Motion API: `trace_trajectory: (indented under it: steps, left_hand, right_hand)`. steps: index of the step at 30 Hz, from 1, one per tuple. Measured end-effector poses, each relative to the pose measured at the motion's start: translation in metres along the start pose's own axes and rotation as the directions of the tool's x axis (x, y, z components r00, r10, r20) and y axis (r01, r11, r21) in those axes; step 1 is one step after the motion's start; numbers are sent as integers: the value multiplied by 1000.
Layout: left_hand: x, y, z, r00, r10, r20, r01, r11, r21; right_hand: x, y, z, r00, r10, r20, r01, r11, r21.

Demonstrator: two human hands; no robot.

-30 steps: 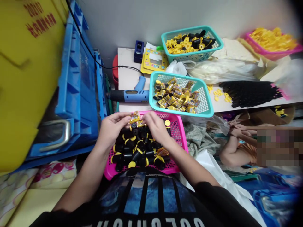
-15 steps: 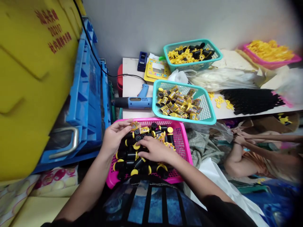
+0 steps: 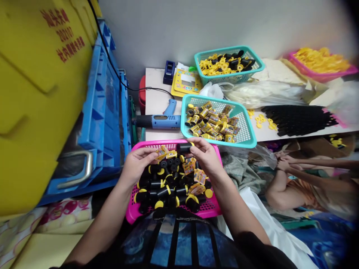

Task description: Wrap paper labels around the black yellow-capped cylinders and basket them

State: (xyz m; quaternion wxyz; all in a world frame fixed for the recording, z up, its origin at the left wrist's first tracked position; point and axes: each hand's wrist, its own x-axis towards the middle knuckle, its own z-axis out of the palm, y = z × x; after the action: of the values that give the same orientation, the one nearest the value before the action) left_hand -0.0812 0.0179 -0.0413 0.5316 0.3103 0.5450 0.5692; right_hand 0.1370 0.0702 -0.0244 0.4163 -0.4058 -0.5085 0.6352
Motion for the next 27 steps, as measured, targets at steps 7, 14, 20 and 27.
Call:
trace_trajectory:
  steps: [7, 14, 20, 27]
  left_hand:
    - [-4, 2, 9, 995, 22, 102, -29, 998, 60]
    - [-6, 1, 7, 991, 19, 132, -30, 997, 76]
    - [-7, 5, 12, 990, 10, 139, -17, 999, 49]
    - [-4, 3, 13, 998, -40, 42, 39, 999, 23]
  right_hand:
    - [2, -18, 6, 994, 36, 104, -31, 998, -49]
    - [3, -9, -5, 953, 149, 265, -126, 987, -105]
    - [2, -4, -3, 956, 178, 234, -165, 983, -76]
    - [-1, -1, -3, 958, 182, 220, -215, 967, 135]
